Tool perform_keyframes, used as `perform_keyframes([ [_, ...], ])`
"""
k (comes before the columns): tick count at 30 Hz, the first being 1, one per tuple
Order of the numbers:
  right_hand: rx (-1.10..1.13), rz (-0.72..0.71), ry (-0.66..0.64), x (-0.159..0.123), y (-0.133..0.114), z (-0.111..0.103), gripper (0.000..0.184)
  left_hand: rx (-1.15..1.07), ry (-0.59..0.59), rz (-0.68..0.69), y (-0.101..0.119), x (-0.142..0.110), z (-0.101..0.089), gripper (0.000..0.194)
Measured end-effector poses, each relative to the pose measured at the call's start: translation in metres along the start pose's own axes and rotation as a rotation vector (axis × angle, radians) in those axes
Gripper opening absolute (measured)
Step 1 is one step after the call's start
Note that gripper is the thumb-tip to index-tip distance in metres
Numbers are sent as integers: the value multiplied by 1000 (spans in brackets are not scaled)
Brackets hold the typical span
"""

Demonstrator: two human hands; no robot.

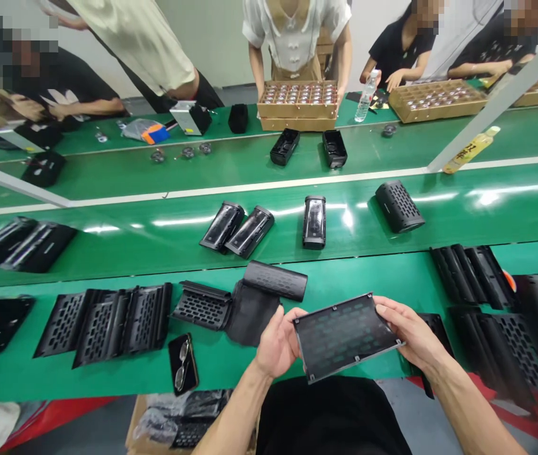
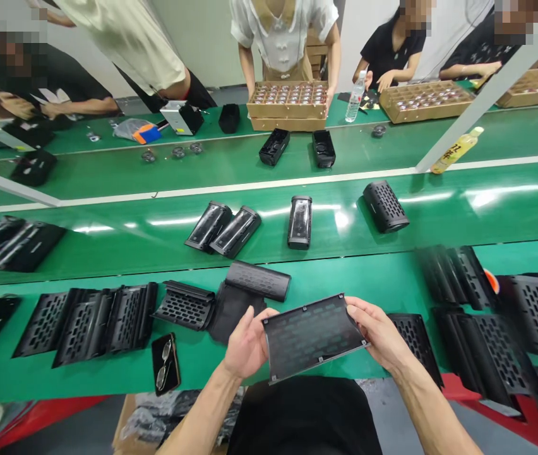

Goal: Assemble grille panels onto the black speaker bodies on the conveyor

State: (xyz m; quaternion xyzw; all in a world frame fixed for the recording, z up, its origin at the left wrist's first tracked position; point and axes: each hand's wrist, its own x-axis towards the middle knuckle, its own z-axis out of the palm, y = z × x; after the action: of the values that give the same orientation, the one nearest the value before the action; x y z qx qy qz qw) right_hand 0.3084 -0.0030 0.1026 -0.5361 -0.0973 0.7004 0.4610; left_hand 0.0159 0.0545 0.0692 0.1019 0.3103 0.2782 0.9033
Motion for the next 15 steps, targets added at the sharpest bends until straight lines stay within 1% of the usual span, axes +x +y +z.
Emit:
perform_keyframes([
  [3,-64,53,-71,8,-6,9,37,-53,-53,-180,0,23,-3,67],
  [6,-149,89,-158,22,-8,21,39,-85,-114,-333,-3,44,-9,70],
  [8,-205,99,-223,35,-8,27,39,-98,-135,-400,-6,50,-14,68],
  [10,-278,113,-282,57,-9,29,40,-123,-147,-426,-6,49,-21,71],
  [11,-331,108,-272,73,-11,29,42,-143,-148,-418,-5,47,-23,73],
  [12,-390,84,-219,92,-13,29,45,-161,-145,-398,-4,44,-26,75],
  [13,-447,44,-131,115,-17,28,47,-174,-139,-369,-1,41,-28,77],
  [15,-531,-82,130,167,-26,28,50,-186,-123,-307,7,34,-30,79],
])
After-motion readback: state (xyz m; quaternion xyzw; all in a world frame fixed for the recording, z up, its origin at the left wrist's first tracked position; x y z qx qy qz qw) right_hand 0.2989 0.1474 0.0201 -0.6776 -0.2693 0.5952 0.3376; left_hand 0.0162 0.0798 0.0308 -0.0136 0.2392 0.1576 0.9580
